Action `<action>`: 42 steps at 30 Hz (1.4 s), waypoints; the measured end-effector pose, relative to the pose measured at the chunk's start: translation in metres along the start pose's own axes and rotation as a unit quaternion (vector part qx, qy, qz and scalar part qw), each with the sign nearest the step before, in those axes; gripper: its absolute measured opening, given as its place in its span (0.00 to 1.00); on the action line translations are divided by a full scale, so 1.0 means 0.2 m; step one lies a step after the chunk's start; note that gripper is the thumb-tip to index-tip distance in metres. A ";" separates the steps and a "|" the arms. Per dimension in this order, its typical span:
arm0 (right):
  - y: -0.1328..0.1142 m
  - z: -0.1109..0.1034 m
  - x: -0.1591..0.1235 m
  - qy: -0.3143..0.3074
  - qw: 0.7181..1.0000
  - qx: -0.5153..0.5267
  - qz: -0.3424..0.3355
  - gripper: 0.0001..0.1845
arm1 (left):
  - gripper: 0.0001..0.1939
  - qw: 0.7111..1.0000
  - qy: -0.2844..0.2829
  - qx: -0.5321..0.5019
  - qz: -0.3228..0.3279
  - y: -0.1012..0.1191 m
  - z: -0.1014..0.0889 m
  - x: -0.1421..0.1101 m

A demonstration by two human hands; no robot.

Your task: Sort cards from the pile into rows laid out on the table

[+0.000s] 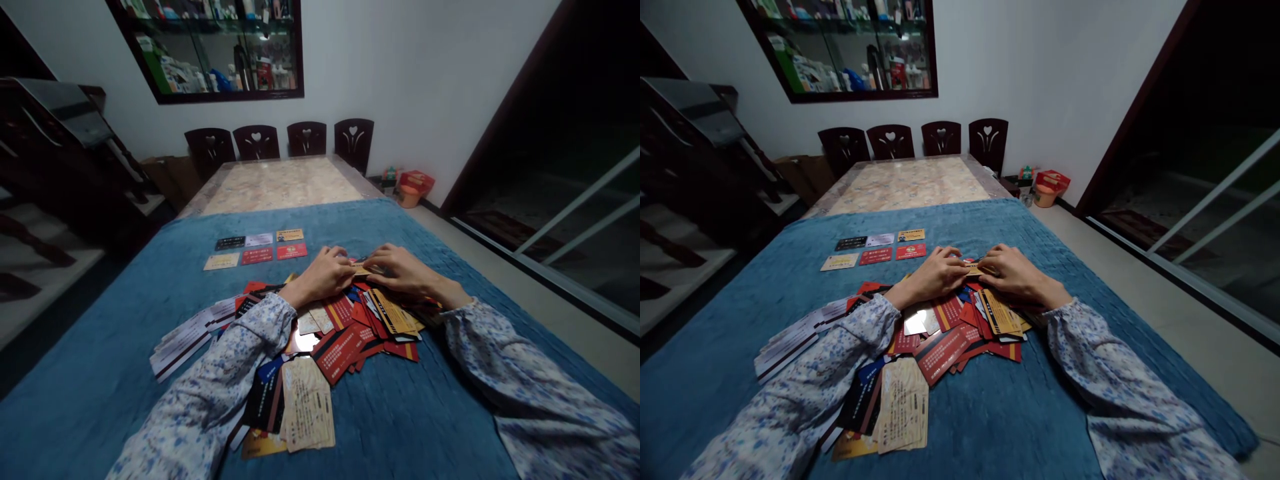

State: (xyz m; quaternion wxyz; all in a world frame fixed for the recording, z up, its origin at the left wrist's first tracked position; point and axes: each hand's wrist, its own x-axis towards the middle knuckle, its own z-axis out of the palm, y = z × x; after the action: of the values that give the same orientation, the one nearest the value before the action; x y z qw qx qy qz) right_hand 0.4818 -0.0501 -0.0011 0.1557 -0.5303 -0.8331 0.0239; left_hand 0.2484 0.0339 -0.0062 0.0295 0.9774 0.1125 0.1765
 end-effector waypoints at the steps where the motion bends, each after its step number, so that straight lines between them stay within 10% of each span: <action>1: 0.00 0.00 0.00 0.003 1.000 0.001 -0.003 0.16 | 0.12 1.000 0.009 0.001 -0.001 0.00 0.00 0.00; 42: 0.00 0.02 -0.01 0.172 0.985 0.016 -0.004 0.13 | 0.11 0.961 0.224 -0.147 -0.063 -0.03 0.01 0.01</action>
State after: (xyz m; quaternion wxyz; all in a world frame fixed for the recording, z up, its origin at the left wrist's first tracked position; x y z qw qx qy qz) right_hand 0.4822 -0.0505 -0.0045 0.3057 -0.5208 -0.7952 -0.0549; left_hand 0.2506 0.0394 -0.0080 0.1584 0.8885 0.1507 0.4034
